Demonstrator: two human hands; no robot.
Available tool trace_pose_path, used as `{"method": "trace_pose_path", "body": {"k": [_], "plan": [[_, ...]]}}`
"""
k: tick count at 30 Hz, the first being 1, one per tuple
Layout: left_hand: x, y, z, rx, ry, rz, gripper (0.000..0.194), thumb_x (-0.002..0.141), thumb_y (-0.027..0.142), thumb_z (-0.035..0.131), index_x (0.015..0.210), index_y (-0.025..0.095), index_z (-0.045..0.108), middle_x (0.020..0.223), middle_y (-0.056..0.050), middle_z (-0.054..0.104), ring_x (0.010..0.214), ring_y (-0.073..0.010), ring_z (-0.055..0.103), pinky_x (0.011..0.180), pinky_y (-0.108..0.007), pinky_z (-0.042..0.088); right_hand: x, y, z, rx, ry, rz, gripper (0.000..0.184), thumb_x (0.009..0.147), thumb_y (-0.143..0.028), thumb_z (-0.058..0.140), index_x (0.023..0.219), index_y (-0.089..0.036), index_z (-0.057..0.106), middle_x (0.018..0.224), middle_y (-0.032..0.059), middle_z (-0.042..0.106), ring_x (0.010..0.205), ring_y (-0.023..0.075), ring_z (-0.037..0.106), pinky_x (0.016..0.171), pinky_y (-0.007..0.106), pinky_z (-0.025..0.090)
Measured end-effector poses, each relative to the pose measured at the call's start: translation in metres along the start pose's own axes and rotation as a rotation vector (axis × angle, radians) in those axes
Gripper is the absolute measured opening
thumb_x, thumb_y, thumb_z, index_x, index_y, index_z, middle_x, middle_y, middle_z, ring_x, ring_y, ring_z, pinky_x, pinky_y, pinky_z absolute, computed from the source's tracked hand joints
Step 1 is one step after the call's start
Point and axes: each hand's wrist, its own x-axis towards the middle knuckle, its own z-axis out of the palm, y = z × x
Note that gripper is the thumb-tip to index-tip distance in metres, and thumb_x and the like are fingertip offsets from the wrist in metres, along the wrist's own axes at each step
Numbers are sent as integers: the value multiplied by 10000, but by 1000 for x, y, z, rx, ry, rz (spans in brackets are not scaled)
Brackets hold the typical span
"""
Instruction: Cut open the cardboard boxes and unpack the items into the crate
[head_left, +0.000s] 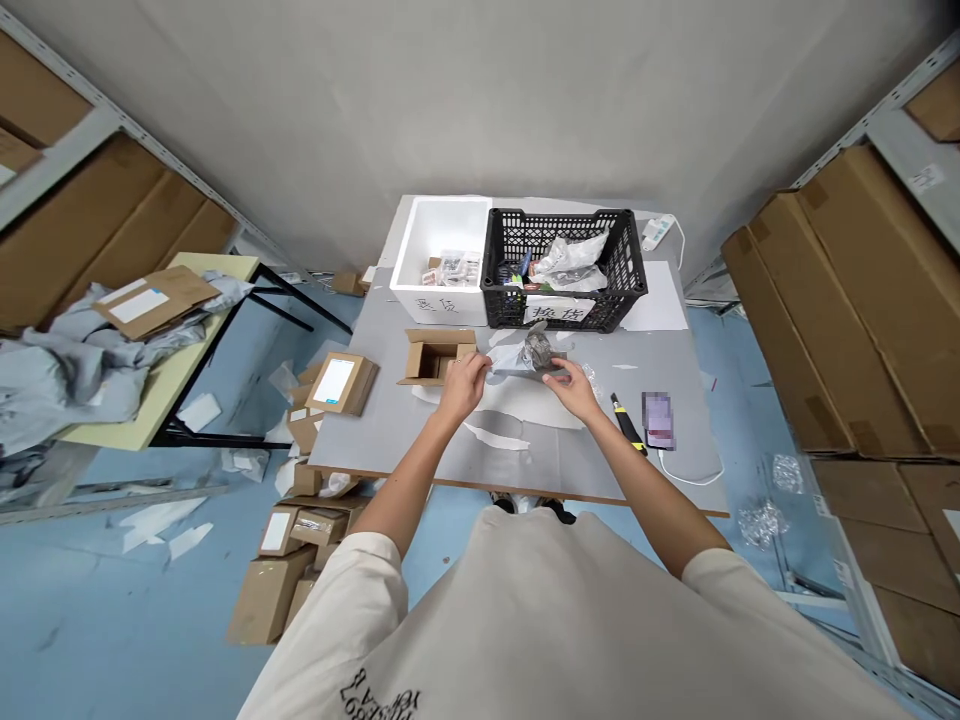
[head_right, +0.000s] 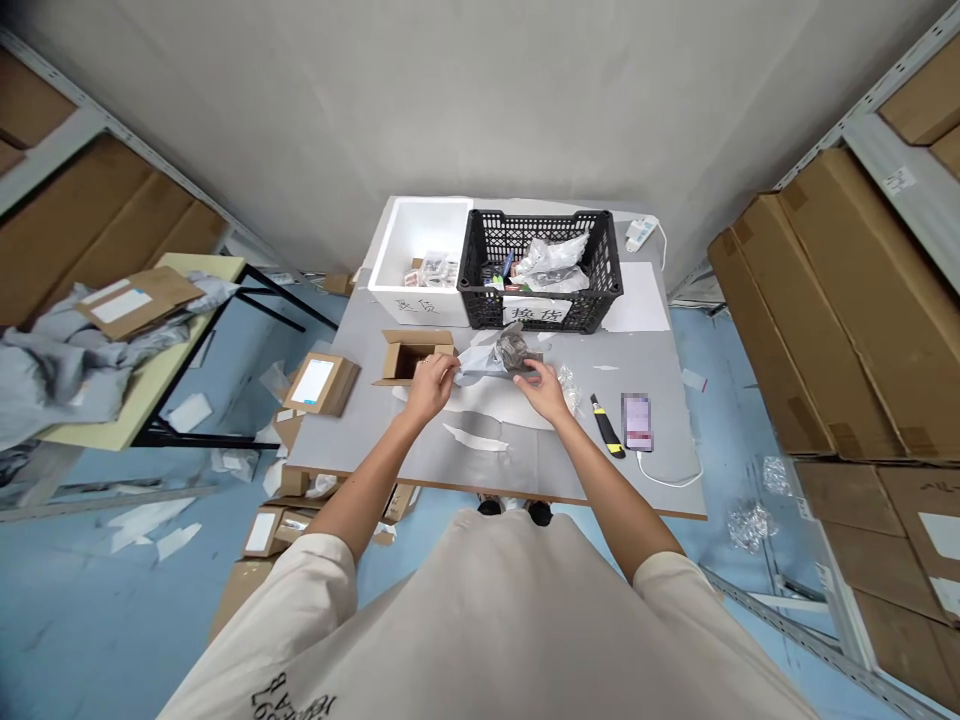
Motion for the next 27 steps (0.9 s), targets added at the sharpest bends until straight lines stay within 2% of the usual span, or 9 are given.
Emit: {"method": "trace_pose_path", "body": {"k": [6, 12, 14, 17, 19, 22, 24, 27], "plan": [[-13, -22, -32, -23, 129, -73, 261, 1054, 307, 371, 1089, 247, 622, 1116, -83, 676, 1062, -230, 599, 932, -363, 413, 10, -39, 42, -6, -47, -105, 653, 798, -476, 715, 1382, -222, 572, 1370, 152, 514, 957, 221, 639, 786, 374, 578], [-20, -63, -67, -106, 353, -46, 210, 1046, 304, 413, 1066, 238, 612, 1065, -74, 668, 1026, -219, 611, 928, -357, 452, 35, -85, 106, -69, -133, -254, 346, 840, -422, 650, 1107, -205, 676, 1316, 133, 553, 1033, 238, 605, 760, 338, 539], [-22, -81, -72, -93, 374, -73, 196, 1038, 296, 432, 1061, 235, 617, 1055, -76, 663, 1013, -220, 611, 917, -355, 458, 42, -96, 134, -91, -211, -332, 219, 856, -380, 619, 982, -208, 670, 1235, 114, 591, 1061, 239, 583, 804, 336, 520], [-24, -108, -70, -13, 365, -173, 183, 1016, 280, 469, 1052, 231, 642, 1078, -93, 644, 1041, -237, 604, 922, -361, 454, 52, -103, 178, -157, -347, -376, 111, 881, -308, 555, 848, -217, 611, 993, 62, 628, 946, 217, 577, 844, 340, 486], [-23, -124, -63, 38, 308, -270, 197, 1006, 275, 477, 1071, 228, 657, 1094, -103, 627, 1030, -243, 609, 900, -356, 461, 58, -102, 203, -222, -438, -328, 101, 890, -281, 528, 819, -225, 574, 835, 23, 603, 830, 205, 560, 803, 330, 470], [-14, -143, -47, 55, 126, -369, 226, 999, 259, 465, 1106, 232, 662, 1101, -104, 634, 1002, -242, 627, 866, -342, 473, 62, -98, 224, -290, -523, -213, 45, 885, -265, 536, 885, -231, 565, 734, -10, 580, 732, 200, 544, 746, 320, 454], [-5, -153, -35, 67, -21, -393, 236, 987, 241, 468, 1094, 238, 677, 1113, -107, 646, 1013, -251, 636, 874, -345, 472, 61, -95, 229, -308, -484, -192, 130, 867, -250, 562, 994, -226, 570, 821, 5, 623, 750, 203, 562, 753, 326, 459], [11, -163, -20, 78, -236, -398, 256, 966, 231, 473, 1061, 229, 710, 1170, -129, 657, 1038, -269, 648, 904, -365, 470, 56, -90, 227, -392, -321, -276, 250, 856, -222, 571, 1106, -214, 581, 1078, 85, 635, 922, 242, 590, 841, 371, 472]]}}
